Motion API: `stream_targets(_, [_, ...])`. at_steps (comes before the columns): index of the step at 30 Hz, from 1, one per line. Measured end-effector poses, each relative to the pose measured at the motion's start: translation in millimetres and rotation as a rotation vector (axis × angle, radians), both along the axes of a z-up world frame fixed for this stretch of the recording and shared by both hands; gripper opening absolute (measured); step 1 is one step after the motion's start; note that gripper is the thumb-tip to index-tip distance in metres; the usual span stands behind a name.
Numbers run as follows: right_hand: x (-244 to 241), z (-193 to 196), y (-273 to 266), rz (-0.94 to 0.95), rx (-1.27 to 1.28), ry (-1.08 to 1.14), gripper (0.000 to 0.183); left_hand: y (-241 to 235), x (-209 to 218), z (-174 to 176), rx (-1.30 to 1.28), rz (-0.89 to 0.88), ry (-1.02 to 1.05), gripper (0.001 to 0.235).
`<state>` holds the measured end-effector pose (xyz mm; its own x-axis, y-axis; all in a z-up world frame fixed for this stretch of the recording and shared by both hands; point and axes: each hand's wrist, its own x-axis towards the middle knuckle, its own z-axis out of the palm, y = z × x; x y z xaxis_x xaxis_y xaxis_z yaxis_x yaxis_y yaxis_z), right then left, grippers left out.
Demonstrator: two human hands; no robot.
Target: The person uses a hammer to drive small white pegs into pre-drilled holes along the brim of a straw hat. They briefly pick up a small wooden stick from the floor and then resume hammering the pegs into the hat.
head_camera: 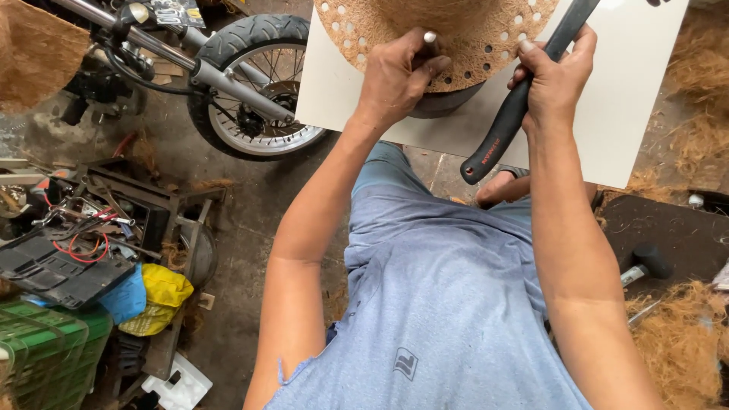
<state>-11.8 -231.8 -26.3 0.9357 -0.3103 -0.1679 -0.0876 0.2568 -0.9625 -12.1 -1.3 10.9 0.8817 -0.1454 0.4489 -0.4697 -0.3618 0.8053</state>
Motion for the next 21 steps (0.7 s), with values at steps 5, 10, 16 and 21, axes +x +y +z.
stream_targets(5, [0.2,-4.4,-3.3,0.009,-0.003,-0.016,0.035,-0.1,5.1,-0.8,0.061,-0.056,-0.078,0.019])
stream_targets(10, [-5.8,12.1,-11.4,-0.034,-0.008,0.020,0.020,3.8,12.7,-3.6,0.108,-0.094,-0.091,0.042])
stream_targets(16, [-19.9,29.0,-37.7,-0.075,-0.086,-0.111,0.015,1.1,22.0,-10.1,0.106,-0.168,-0.153,0.026])
stream_targets(21, [-34.4,62.2,-45.4,-0.023,-0.269,-0.240,0.031,1.6,23.5,-13.2,0.125,-0.160,-0.104,0.043])
